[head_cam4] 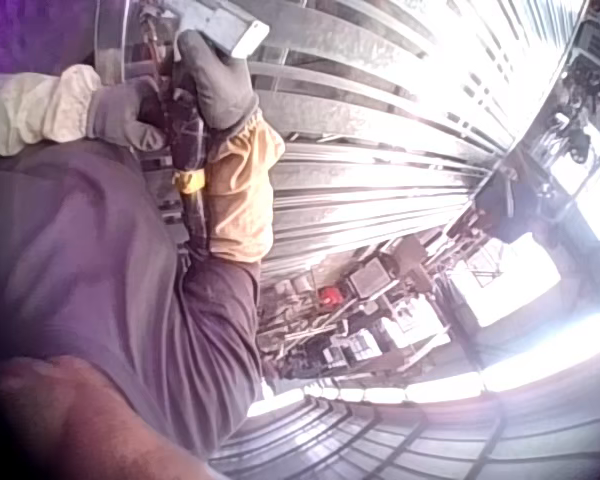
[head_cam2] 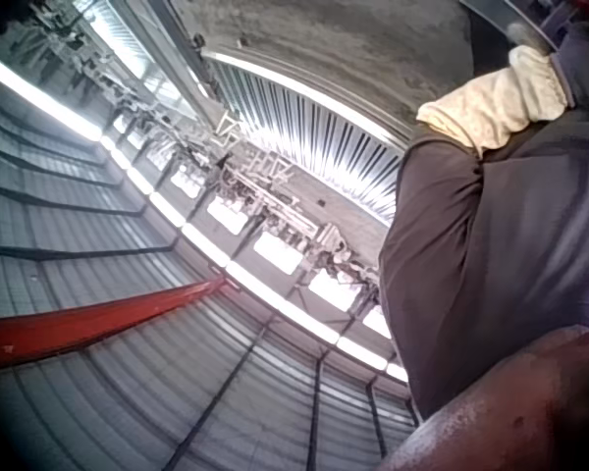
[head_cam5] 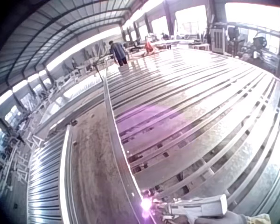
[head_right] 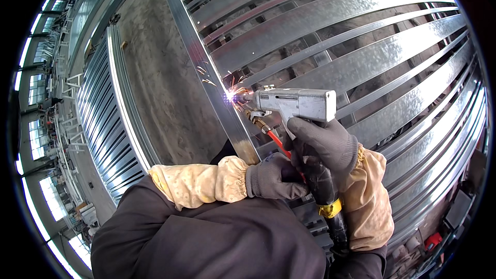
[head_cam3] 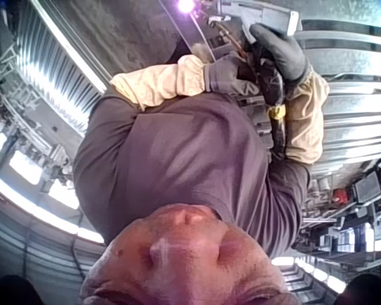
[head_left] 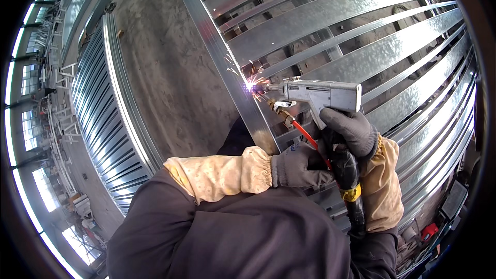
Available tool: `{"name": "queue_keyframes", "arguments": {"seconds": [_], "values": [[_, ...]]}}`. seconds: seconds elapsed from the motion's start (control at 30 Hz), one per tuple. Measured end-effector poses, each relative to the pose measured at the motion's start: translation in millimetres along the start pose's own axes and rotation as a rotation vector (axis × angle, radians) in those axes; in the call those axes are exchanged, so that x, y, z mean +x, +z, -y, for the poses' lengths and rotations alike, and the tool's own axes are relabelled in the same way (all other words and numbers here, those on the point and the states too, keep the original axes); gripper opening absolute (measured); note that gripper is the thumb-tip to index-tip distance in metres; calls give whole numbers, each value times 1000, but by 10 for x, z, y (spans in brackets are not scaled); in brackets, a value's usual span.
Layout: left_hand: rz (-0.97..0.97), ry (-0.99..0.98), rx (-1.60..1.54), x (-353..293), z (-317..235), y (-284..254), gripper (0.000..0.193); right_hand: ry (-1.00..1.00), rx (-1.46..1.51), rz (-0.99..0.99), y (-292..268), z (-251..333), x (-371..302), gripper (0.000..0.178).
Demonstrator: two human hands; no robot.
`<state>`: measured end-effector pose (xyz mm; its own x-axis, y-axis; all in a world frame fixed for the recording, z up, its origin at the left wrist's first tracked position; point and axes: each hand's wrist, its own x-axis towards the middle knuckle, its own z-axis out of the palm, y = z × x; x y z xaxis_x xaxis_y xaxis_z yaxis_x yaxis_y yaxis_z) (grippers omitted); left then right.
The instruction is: The person welds a metal frame using a handheld welding gun, moving along the seam to join metal bars. Sparks are visible during welding. The person wears protective gloves and sleeves.
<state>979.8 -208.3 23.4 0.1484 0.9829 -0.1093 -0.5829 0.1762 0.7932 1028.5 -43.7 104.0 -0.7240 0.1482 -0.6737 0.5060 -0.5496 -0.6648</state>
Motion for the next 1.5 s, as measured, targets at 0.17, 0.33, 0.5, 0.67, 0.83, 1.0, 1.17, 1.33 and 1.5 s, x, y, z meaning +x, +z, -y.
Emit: {"name": "queue_keyframes", "arguments": {"seconds": [0.17, 0.33, 0.5, 0.67, 0.83, 1.0, 1.17, 1.33, 1.5], "values": [[9, -12, -57, 35, 74, -46, 47, -11, 27, -2, -48, -35, 17, 31], [38, 61, -5, 74, 133, -38, 50, 1, 18, 11, -118, -58, 13, 37], [9, 79, -97, 151, 109, 11, 49, 24, 30, 21, -213, -51, 1, 36], [50, -50, 47, 178, 2, 14, 43, -7, 22, 14, -245, -64, -32, 32], [52, -46, 45, 201, 24, -12, 44, -1, 16, -10, -262, -65, -15, 31], [66, -47, 46, 219, 74, -13, 46, 46, 37, 30, -296, -30, -30, 32], [-7, 128, 179, 252, 46, 30, 40, 6, 20, 40, -364, -59, -13, 33], [-28, 51, 423, 307, 32, 20, 35, -80, 29, 80, -483, -156, 84, 33], [-34, 117, 522, 320, -25, -23, 36, -78, 1, 74, -508, -177, 121, 34]]}}
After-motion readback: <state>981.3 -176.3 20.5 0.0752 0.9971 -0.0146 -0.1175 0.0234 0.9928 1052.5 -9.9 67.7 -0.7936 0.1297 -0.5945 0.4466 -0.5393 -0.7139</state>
